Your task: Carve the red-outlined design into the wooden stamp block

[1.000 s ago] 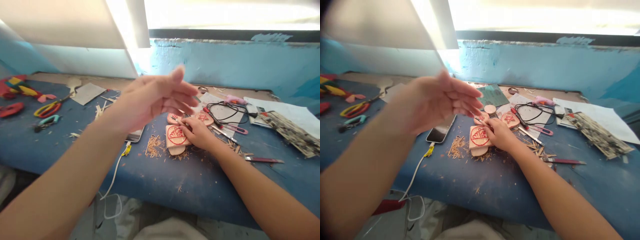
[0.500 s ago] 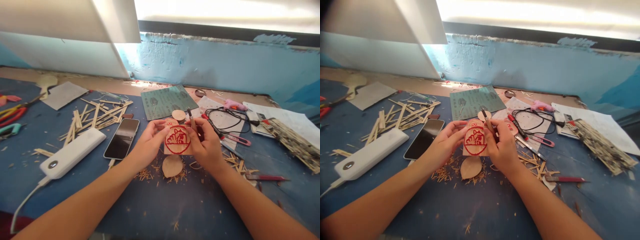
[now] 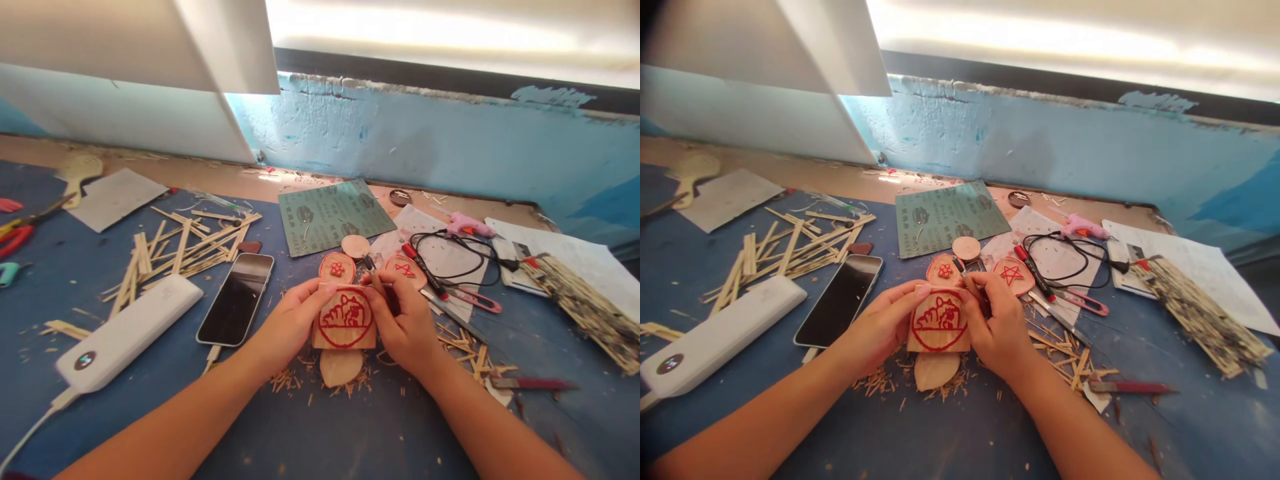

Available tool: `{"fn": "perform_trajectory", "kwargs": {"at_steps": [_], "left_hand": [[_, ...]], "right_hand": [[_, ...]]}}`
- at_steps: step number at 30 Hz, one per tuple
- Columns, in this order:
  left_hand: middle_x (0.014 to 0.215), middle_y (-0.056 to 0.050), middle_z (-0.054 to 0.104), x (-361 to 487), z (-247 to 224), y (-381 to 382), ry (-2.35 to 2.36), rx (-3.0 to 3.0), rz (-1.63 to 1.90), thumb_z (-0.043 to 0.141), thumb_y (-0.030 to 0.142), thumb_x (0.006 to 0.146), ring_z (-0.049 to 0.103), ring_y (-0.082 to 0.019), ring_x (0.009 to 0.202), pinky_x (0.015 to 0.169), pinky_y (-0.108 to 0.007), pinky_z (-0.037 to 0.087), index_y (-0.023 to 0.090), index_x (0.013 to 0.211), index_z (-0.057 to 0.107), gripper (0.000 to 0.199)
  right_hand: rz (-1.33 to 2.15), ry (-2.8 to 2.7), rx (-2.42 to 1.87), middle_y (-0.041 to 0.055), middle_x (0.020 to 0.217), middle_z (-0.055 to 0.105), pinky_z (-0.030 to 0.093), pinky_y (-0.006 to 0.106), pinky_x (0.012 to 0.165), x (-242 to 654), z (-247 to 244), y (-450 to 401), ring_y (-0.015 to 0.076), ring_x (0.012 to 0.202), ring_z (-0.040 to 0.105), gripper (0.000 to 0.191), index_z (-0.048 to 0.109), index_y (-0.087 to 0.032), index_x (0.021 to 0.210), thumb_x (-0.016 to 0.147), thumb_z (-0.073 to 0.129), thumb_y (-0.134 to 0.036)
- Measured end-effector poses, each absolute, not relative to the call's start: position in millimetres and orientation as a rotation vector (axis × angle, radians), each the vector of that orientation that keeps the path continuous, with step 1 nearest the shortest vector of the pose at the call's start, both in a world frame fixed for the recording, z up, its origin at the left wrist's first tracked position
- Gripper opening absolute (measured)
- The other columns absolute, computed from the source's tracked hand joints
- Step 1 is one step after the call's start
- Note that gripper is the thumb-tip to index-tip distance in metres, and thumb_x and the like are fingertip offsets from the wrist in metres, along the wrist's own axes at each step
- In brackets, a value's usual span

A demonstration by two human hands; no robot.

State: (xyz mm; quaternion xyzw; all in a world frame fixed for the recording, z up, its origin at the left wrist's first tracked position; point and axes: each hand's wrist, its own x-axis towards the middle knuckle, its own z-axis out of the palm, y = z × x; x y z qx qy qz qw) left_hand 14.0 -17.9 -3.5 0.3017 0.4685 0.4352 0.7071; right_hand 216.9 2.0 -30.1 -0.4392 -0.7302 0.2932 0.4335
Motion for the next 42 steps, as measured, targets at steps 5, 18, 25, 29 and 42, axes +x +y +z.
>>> {"fn": "perform_trajectory", "kwargs": {"at_steps": [5,18,25,29,42], "left_hand": [[0.111,-0.006,0.084,12,4,-20,1.014,0.716,0.939,0.079,0.055,0.094,0.079,-0.022,0.098,0.082,-0.028,0.060,0.020,0.112,0.077,0.039],[0.109,-0.006,0.081,13,6,-27,1.030,0.849,0.839,0.072,0.056,0.099,0.073,-0.020,0.098,0.087,-0.029,0.058,0.020,0.109,0.074,0.037],[0.116,-0.005,0.080,7,-4,-18,1.085,0.984,0.844,0.068,0.057,0.102,0.071,-0.022,0.111,0.099,-0.033,0.055,0.023,0.114,0.076,0.037],[0.116,-0.006,0.081,6,-9,-16,1.099,0.988,0.845,0.072,0.059,0.098,0.073,-0.024,0.107,0.095,-0.035,0.058,0.024,0.115,0.076,0.039],[0.114,-0.008,0.083,1,-4,-15,1.182,0.997,0.772,0.081,0.056,0.090,0.079,-0.025,0.100,0.085,-0.035,0.063,0.023,0.119,0.075,0.044]], "right_hand": [[0.748,-1.907,-1.125,0.0035,0.102,0.076,0.054,0.033,0.077,221,-27,4,0.0192,0.087,0.072,0.016,0.065,-0.025,0.120,0.111,0.054,-0.031],[0.709,-2.072,-1.134,0.0002,0.093,0.073,0.046,0.029,0.069,227,-21,4,0.0153,0.078,0.067,0.012,0.064,-0.025,0.112,0.111,0.053,-0.028],[0.675,-2.156,-1.106,-0.0005,0.086,0.067,0.043,0.029,0.066,228,-14,6,0.0153,0.071,0.060,0.008,0.062,-0.025,0.111,0.111,0.054,-0.027],[0.683,-2.183,-1.097,0.0020,0.090,0.069,0.046,0.031,0.070,228,-16,10,0.0176,0.076,0.063,0.010,0.063,-0.024,0.109,0.111,0.054,-0.029],[0.869,-1.991,-1.190,0.0077,0.107,0.078,0.055,0.034,0.072,225,-21,10,0.0207,0.084,0.072,0.019,0.069,-0.023,0.122,0.106,0.063,-0.032]]}}
